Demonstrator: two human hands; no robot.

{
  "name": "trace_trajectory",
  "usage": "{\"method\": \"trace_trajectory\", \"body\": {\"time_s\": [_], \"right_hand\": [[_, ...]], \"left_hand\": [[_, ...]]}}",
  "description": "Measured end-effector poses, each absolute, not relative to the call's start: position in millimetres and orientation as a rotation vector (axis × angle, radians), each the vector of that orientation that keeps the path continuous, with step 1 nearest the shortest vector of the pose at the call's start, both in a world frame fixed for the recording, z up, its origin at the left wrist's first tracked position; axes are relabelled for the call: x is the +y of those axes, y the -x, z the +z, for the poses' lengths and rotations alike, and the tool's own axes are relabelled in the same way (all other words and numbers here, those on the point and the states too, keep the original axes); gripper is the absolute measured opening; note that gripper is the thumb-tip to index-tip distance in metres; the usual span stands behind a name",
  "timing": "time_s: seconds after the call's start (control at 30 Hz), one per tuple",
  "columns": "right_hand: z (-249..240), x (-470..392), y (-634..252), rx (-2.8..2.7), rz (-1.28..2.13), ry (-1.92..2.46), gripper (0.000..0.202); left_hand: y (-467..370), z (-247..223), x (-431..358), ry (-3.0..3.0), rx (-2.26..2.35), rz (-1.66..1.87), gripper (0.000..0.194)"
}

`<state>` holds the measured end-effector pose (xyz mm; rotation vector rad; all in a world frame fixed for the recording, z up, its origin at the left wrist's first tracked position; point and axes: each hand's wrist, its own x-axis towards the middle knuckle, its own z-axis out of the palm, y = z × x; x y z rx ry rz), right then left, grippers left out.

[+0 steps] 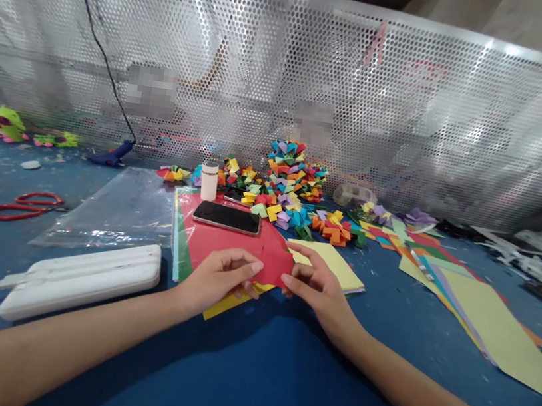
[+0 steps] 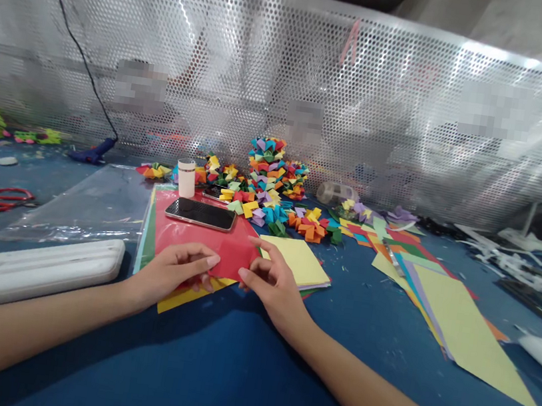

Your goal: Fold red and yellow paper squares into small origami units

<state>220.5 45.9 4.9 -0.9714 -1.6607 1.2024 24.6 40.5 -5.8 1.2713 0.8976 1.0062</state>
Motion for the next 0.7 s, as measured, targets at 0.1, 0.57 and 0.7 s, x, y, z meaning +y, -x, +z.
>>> {"method": "trace_trajectory", "body": {"time_s": [0.1, 0.57, 0.7], "right_hand": [[1.8, 48.8, -220.4, -1.647, 1.136, 0.997, 0.051], [5.2, 42.8, -220.8, -1.835, 1.143, 0.973, 0.045], [6.6, 44.3, -221.1, -1.778, 1.206, 0.924, 0.031]], "left_hand": [[-24.9, -5.3, 40.9, -1.289, 0.908, 1.014, 0.023], [-22.0, -6.4, 39.6, -1.374, 0.796, 0.972, 0.028], [-21.8, -5.9, 39.2, -1.408, 0.776, 0.967, 0.027]]}}
